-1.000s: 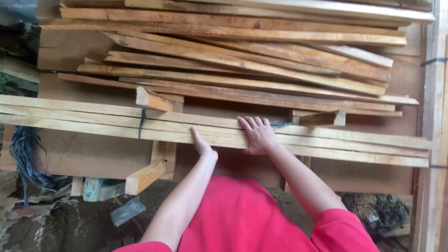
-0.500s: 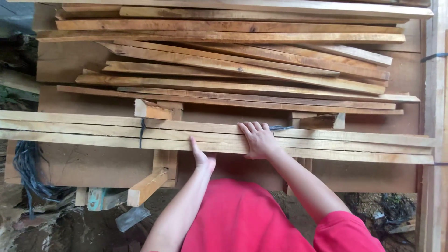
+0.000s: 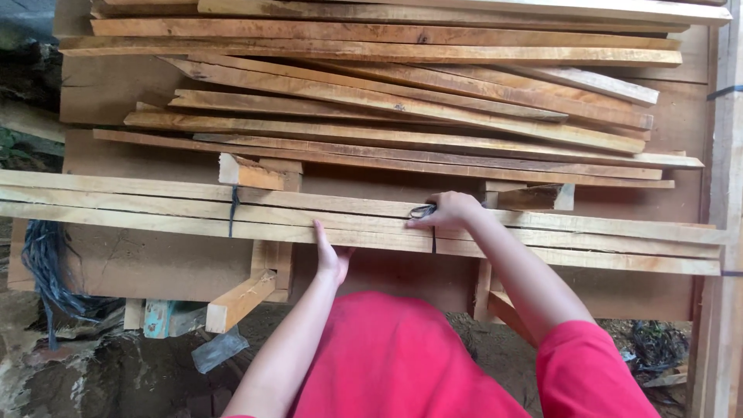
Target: Tying bundles of thin wood planks using flexible black ties.
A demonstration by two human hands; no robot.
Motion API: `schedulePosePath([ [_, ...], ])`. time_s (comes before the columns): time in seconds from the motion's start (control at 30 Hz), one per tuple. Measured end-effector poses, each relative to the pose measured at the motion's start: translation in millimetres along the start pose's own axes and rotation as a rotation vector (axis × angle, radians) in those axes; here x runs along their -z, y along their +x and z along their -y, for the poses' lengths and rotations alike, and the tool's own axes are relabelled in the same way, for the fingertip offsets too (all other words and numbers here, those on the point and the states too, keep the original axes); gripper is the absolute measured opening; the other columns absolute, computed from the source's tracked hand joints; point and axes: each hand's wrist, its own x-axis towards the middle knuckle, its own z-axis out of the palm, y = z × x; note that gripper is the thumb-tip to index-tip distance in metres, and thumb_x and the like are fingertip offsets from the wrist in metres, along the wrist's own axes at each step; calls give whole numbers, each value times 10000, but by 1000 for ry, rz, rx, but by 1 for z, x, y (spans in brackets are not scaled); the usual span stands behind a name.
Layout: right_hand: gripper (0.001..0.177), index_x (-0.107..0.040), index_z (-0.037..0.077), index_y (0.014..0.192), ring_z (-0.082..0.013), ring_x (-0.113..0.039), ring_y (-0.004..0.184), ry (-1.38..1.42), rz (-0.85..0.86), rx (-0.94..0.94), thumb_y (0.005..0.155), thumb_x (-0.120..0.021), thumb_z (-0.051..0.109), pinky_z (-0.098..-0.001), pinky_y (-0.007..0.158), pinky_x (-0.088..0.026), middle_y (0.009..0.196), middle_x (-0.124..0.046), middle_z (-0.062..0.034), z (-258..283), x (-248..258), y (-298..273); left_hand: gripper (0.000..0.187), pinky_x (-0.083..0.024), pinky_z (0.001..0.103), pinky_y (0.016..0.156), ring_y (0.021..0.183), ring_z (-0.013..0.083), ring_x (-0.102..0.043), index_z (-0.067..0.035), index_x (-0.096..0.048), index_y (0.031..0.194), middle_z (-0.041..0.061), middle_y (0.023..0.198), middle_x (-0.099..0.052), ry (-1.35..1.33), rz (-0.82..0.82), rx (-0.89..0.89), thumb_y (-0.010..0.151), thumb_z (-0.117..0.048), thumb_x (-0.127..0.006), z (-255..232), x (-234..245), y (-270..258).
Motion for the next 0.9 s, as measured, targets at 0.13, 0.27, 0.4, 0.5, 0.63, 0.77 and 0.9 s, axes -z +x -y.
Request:
schedulePosePath([
  [0.13,1104,-704,116,1322,-334,-615,1328,98,153,28,544,-762,897,-435,1117,-486,1337,-701,-188,-12,-3,36,1051,-239,564,1259,1554,355,-237,-247,-99,1666,129,1717,-176,-11,-10,-8,886,-857,-452,1,-1,-4],
  [0.27,1008,-731,123,1265,-349,-657,1262,145,184,104,564,-805,844,-445,1060,-521,1242,-742,-187,-13,-2,39,1023,-199,586,1270,1561,352,-208,-265,-88,1663,105,1723,-154,-40,-59,-5,895,-854,-417,7,-1,1],
  [0.4,941,-730,158,1254,-341,-673,1220,183,196,130,571,-853,794,-450,1018,-544,1198,-753,-165,-13,6,41,935,-206,562,1282,1559,325,-209,-308,-97,1658,56,1727,-129,-75,-119,-2,929,-822,-380,18,4,14],
  [0.5,935,-716,187,1261,-325,-668,1229,189,246,131,566,-849,797,-441,1024,-548,1212,-748,-154,-11,8,41,926,-199,547,1294,1558,310,-215,-326,-107,1655,39,1724,-151,-77,-184,3,920,-824,-369,20,5,16],
  [0.63,996,-673,215,1339,-331,-657,1250,183,276,151,558,-857,806,-453,1052,-537,1256,-735,-146,-16,5,50,896,-202,520,1300,1551,276,-241,-375,-147,1639,-3,1716,-185,-116,-243,-9,910,-830,-399,30,13,27],
  [0.77,1118,-519,235,1498,-357,-595,1326,260,321,134,580,-868,769,-488,1115,-478,1368,-681,-145,-27,-14,67,911,-152,493,1314,1564,278,-181,-309,-144,1650,40,1721,-152,-127,-256,-60,932,-792,-430,23,-7,17],
  [0.9,981,-684,159,1363,-389,-586,1329,211,363,131,618,-806,785,-493,1133,-455,1354,-689,-189,-36,-23,88,955,-103,474,1326,1577,272,-134,-227,-155,1661,65,1718,-140,-203,-214,-121,941,-759,-489,17,-13,11],
])
